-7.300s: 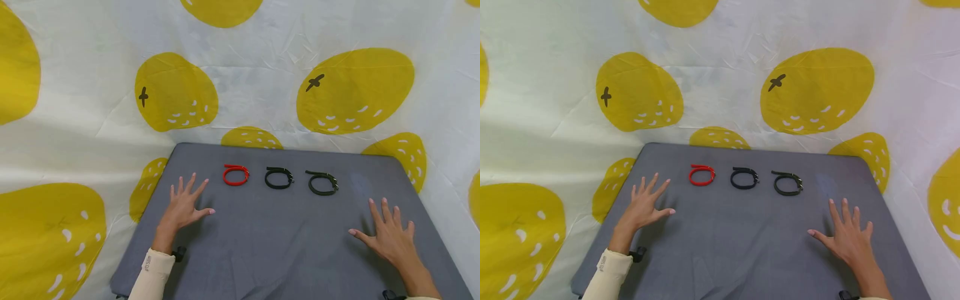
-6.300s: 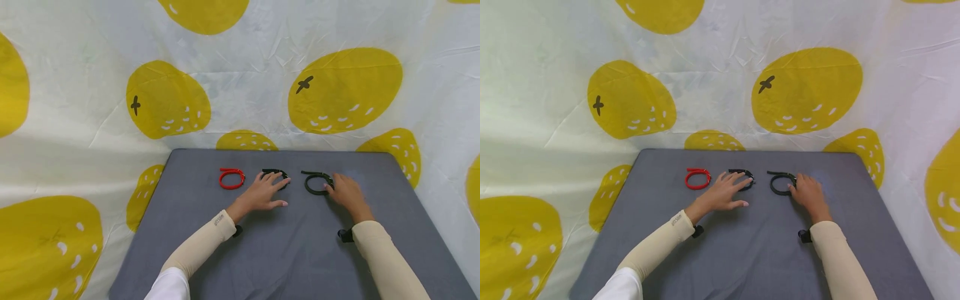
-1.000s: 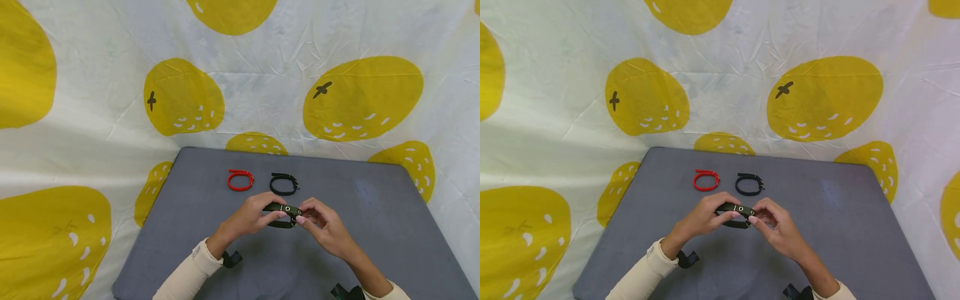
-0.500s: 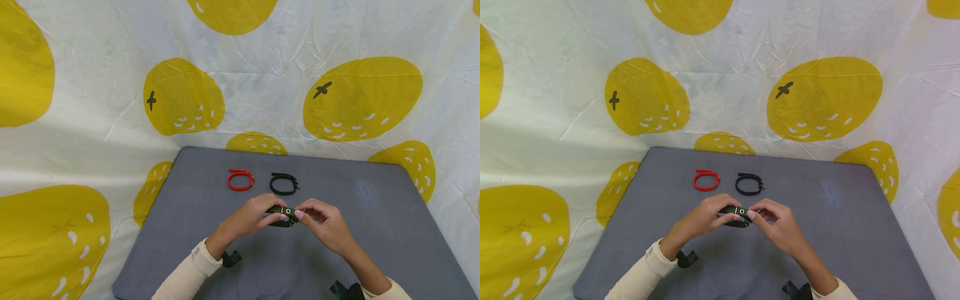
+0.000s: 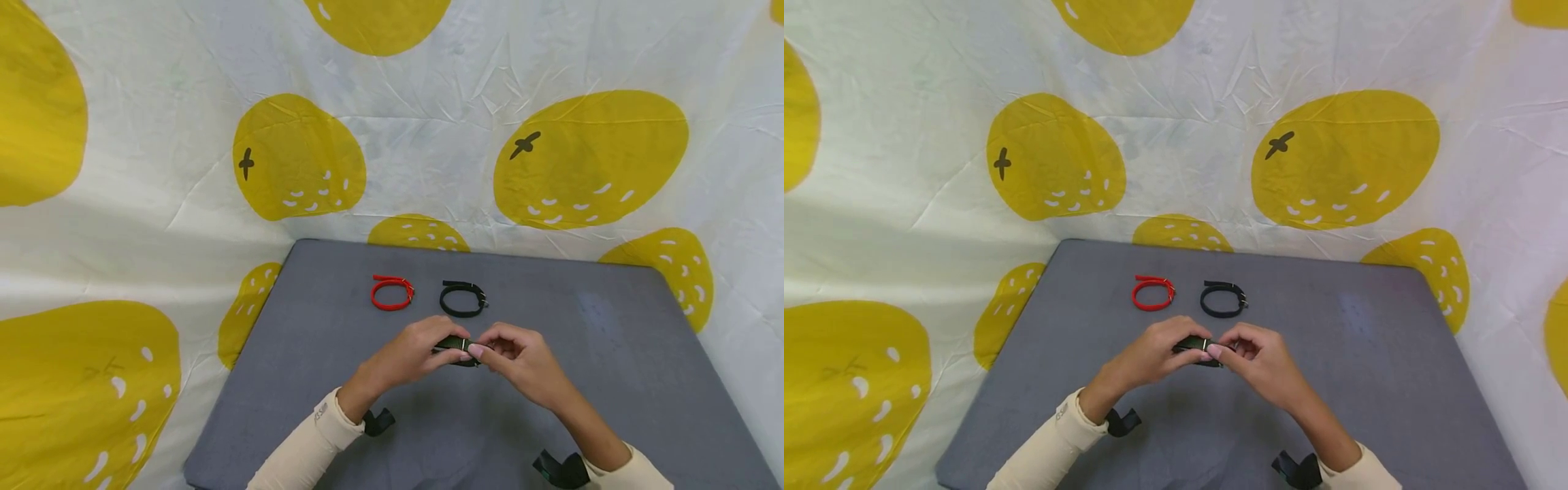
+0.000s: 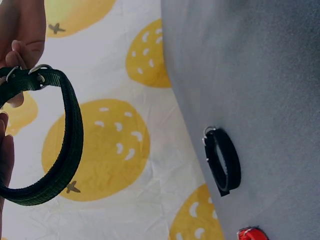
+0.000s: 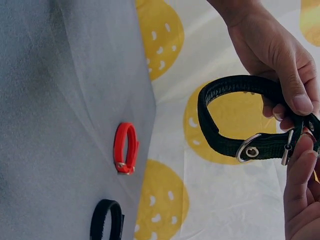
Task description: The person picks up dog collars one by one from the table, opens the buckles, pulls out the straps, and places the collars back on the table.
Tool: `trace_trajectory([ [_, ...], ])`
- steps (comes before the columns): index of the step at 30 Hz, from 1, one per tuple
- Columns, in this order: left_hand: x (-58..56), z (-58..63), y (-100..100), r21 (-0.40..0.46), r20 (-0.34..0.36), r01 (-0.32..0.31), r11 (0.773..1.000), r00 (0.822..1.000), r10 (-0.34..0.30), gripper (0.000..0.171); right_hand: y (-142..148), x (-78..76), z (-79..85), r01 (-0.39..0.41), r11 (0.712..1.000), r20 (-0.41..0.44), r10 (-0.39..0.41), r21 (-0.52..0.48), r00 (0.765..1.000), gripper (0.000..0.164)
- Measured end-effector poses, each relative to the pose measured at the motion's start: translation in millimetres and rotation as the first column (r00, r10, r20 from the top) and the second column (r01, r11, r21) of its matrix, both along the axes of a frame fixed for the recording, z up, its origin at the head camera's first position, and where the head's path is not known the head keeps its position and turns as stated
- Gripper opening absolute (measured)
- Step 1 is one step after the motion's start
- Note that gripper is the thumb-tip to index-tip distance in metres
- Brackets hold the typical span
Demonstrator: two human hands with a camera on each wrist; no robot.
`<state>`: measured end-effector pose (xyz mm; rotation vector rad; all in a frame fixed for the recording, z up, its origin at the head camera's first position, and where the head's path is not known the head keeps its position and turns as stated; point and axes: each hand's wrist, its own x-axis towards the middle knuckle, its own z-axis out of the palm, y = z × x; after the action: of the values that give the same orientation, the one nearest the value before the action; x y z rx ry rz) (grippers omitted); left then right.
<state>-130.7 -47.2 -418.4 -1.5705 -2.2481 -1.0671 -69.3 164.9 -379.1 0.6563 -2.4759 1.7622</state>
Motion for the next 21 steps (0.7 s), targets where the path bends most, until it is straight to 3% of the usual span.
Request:
trace_trajectory([
  [9,0.6,1.0,1,-0.001,-0.015,0.015,1.0,1.0,-0.015,0.027,11,-10.3,-30.3,-0.033,0.999,0.012,0.033,-0.015,0.999,0.011],
  [17,-1.3,1.7,4,0.019,-0.009,0.037,0.999,0.999,-0.037,0.025,12,-9.3,-31.6,-0.052,0.996,0.035,0.054,-0.068,0.998,0.013],
  [21,-2.4,1.6,3,0.024,0.003,0.034,0.999,0.999,-0.034,0.025,13,-8.8,-31.6,-0.108,0.985,0.016,0.111,-0.137,0.994,0.014],
])
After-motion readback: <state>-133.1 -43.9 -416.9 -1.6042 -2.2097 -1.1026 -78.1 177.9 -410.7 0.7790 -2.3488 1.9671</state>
